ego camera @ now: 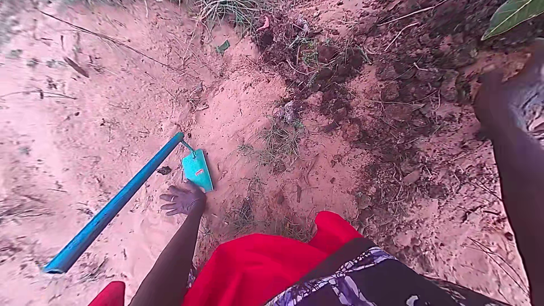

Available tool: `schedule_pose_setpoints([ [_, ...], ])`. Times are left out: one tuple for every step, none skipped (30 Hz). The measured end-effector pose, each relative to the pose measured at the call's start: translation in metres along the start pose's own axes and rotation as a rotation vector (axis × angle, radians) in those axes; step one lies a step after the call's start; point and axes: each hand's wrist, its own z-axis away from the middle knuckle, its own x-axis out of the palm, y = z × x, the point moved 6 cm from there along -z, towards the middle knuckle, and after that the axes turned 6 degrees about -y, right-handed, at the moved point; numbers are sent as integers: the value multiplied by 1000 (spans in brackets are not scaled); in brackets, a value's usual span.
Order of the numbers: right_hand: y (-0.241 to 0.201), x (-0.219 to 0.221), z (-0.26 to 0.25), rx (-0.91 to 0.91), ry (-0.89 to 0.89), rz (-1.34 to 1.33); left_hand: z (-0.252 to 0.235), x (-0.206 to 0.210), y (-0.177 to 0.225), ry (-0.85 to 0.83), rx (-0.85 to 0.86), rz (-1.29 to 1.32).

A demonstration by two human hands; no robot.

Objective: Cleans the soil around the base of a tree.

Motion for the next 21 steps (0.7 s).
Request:
schedule_pose_setpoints([
  [-4,32,11,-200,-70,32,0,1,0,2,2,6],
  [-9,65,30,-366,-163,65,-1,1,-1,3,7,4],
  [-18,93,53,-497,-266,95,-1,1,-2,3,9,3],
  [-28,117,75,-595,-367,145,-1,2,-3,8,9,5],
  [-38,135,95,-692,-438,213,-3,3,-4,15,12,4],
  [-47,150,111,-799,-471,300,-7,5,-5,26,19,-3],
  [-54,162,122,-879,-498,395,-9,7,-4,32,26,0],
  [-60,172,130,-930,-530,488,-10,8,-4,32,32,6],
  [-64,181,134,-949,-585,581,-10,10,-5,31,35,10],
  [-66,189,136,-939,-648,670,-10,10,-7,37,37,3],
  [-69,195,135,-929,-673,728,-10,10,-7,43,40,7],
  [-73,198,135,-925,-688,776,-11,10,-7,42,44,12],
  [-77,199,134,-921,-708,804,-10,9,-6,40,48,23],
  [-80,198,134,-916,-722,804,-9,8,-6,37,50,37],
  [-81,197,133,-924,-725,788,-9,8,-6,36,56,49],
  [-80,197,132,-943,-719,779,-8,8,-6,38,63,54],
  [-77,196,130,-968,-704,770,-8,8,-5,41,70,56],
  [-73,195,128,-996,-675,751,-9,8,-6,45,72,56],
  [-69,193,124,-1006,-655,721,-10,9,-7,48,73,54],
  [-66,187,119,-1012,-622,689,-10,10,-8,53,70,48],
  [-65,175,112,-997,-588,659,-10,10,-9,54,68,48],
])
